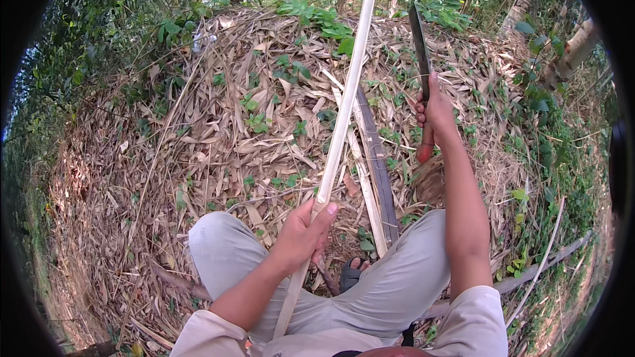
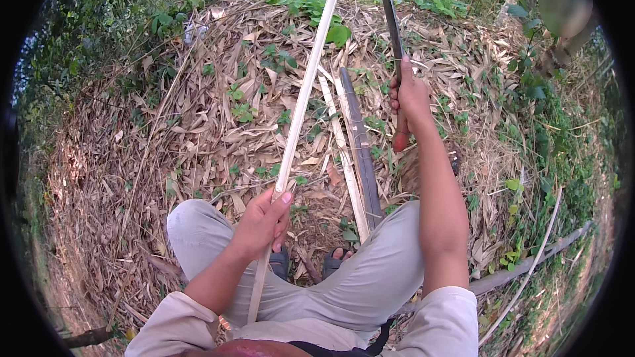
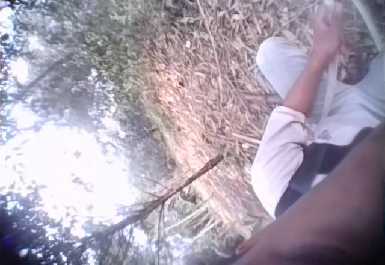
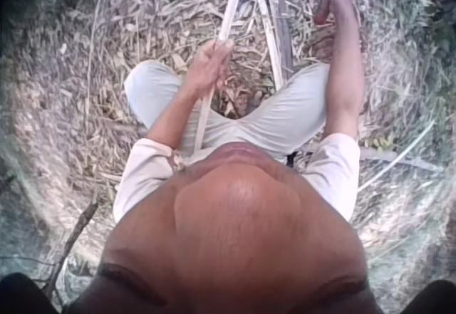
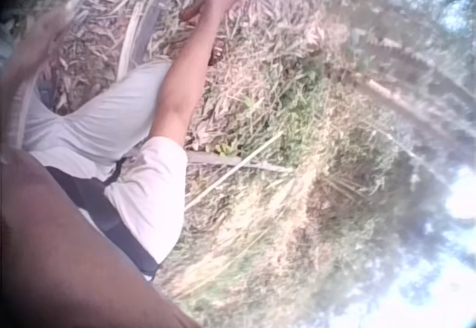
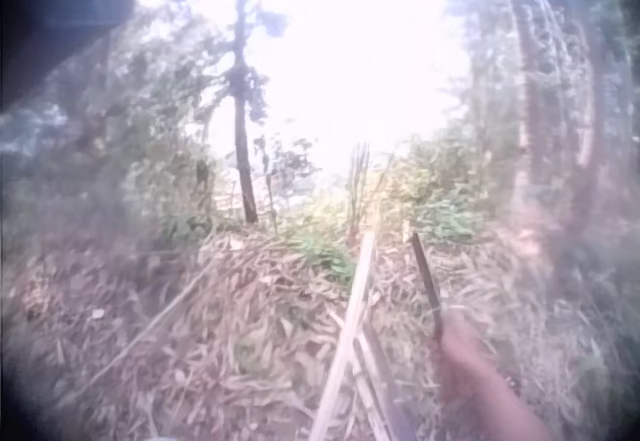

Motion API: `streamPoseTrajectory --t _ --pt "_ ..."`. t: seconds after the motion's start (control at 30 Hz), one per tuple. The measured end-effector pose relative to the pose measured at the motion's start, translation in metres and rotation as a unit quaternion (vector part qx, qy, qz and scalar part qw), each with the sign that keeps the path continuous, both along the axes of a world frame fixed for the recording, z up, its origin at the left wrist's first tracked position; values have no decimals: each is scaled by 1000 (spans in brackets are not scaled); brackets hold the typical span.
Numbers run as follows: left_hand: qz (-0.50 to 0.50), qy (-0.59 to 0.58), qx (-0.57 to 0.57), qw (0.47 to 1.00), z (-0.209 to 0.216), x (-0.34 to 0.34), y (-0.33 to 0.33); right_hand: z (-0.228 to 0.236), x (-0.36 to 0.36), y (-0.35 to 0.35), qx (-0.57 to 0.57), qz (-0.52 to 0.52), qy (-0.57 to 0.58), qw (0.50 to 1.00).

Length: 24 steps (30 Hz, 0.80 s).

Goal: The person sits on the ground and uses a large knife to shave and split a long piece of bamboo. They repeatedly scrape the surface to remove the outer layer and then split the bamboo into thinner strips.

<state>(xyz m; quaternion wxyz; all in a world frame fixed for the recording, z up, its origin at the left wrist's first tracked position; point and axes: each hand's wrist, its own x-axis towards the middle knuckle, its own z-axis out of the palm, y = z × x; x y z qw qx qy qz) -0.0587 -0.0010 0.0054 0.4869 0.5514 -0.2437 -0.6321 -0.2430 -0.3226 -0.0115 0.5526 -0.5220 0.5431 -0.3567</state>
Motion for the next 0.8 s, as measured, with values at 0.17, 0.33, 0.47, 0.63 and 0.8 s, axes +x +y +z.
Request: streamPoseTrajectory --t 0.17,0.33,0.47,0.63,0.8 --pt "27 17 11 999 1 9 0 31 32 45 43 104 -41 993" --pt "43 1 16 999 7 13 3 44 56 84 85 131 -93 983" --pt "49 -19 15 999 10 20 4 42 68 104 -4 119 -96 988" --pt "63 24 1 998 8 30 5 35 70 123 -201 196 -22 960" --pt "78 97 -44 991 12 33 10 34 74 143 -279 297 95 908"
